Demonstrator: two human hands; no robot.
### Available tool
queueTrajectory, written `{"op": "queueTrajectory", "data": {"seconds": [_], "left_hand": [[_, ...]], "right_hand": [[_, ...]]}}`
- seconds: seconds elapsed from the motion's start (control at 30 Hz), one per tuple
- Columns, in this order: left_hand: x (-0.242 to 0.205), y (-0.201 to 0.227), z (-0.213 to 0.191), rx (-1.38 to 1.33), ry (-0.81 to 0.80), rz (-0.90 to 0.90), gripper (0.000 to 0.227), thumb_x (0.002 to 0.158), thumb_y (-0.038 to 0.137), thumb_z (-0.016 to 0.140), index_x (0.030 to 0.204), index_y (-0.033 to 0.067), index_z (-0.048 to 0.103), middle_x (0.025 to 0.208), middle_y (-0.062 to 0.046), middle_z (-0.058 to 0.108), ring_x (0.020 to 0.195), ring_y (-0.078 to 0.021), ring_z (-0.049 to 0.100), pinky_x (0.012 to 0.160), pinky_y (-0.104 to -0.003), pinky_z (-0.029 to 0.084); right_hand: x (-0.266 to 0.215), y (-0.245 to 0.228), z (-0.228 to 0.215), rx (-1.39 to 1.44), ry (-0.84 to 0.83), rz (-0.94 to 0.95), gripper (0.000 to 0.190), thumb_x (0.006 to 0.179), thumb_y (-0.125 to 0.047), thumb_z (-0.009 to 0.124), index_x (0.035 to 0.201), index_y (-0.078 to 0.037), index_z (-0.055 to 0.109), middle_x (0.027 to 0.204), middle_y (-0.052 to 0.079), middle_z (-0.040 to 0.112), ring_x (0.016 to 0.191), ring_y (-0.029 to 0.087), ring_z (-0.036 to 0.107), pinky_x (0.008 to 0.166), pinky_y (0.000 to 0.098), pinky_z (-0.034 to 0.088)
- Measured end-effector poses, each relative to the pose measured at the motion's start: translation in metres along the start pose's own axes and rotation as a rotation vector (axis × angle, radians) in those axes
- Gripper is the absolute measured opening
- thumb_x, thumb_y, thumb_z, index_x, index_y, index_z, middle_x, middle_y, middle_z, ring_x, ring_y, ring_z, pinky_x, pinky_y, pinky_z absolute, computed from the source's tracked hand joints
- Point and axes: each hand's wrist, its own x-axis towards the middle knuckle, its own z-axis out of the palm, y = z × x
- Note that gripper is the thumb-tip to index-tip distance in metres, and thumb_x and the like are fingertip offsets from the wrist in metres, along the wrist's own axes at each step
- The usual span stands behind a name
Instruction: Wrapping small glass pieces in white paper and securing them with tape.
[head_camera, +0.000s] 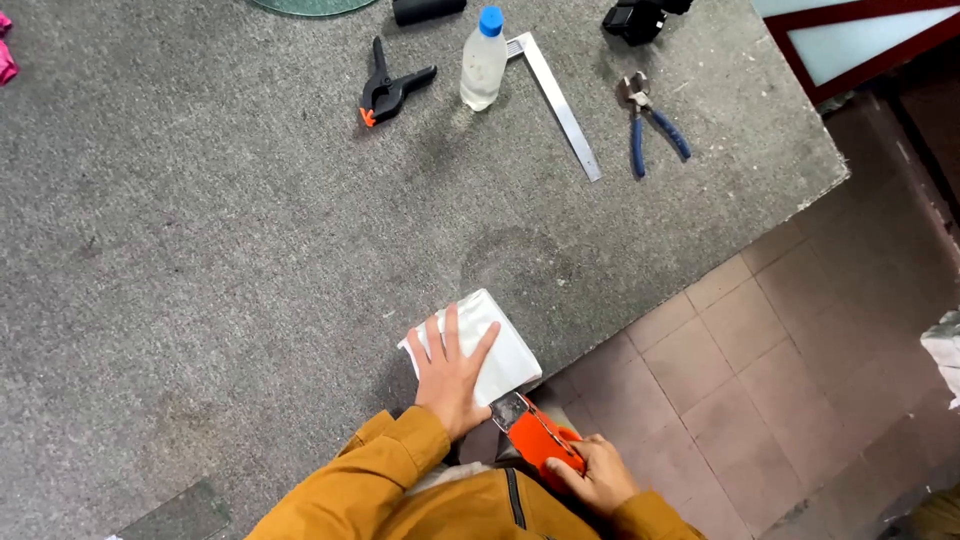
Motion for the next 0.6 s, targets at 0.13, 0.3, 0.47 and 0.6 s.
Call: {"op": "queueTrajectory", "data": {"seconds": [0.13, 0.3, 0.47, 0.6], "left_hand": [[0.005, -0.005, -0.015, -0.16, -0.19, 0.0, 0.163, 0.04, 0.074, 0.112, 0.173, 0.0372, 0.027, 0.174, -0.038, 0.01, 0.151, -0.0685, 0.019, 0.113, -0.086, 0.019], [0.02, -0.018, -0.028, -0.266, -0.305, -0.031, 0.157, 0.042, 0.069, 0.115, 0.171, 0.0376, 0.031, 0.173, -0.036, 0.012, 0.153, -0.0658, 0.018, 0.116, -0.085, 0.016], [0.056, -0.059, -0.054, -0.503, -0.486, -0.078, 0.147, 0.048, 0.064, 0.111, 0.171, 0.0384, 0.034, 0.176, -0.029, 0.012, 0.157, -0.061, 0.01, 0.12, -0.08, 0.01], [0.089, -0.111, -0.04, -0.715, -0.73, -0.101, 0.146, 0.052, 0.068, 0.097, 0.174, 0.0396, 0.022, 0.178, -0.016, 0.017, 0.164, -0.0402, 0.018, 0.129, -0.06, 0.015]], "right_hand": [[-0.006, -0.018, -0.015, -0.135, -0.01, 0.087, 0.058, 0.1, -0.07, 0.056, 0.069, -0.021, 0.055, 0.068, 0.007, 0.066, 0.08, 0.024, 0.063, 0.076, 0.0427, 0.047], [-0.016, -0.039, -0.011, -0.129, 0.069, 0.116, 0.062, 0.098, -0.071, 0.056, 0.069, -0.016, 0.06, 0.106, 0.008, 0.068, 0.072, 0.027, 0.062, 0.071, 0.0482, 0.047], [-0.017, -0.092, -0.029, -0.06, 0.097, 0.172, 0.061, 0.096, -0.069, 0.059, 0.066, -0.017, 0.065, 0.065, 0.007, 0.07, 0.069, 0.025, 0.063, 0.069, 0.0431, 0.046], [0.005, -0.134, -0.039, 0.04, 0.231, -0.03, 0.062, 0.1, -0.055, 0.067, 0.06, -0.014, 0.043, 0.056, 0.003, 0.037, 0.051, 0.02, 0.04, 0.058, 0.043, 0.035]]}}
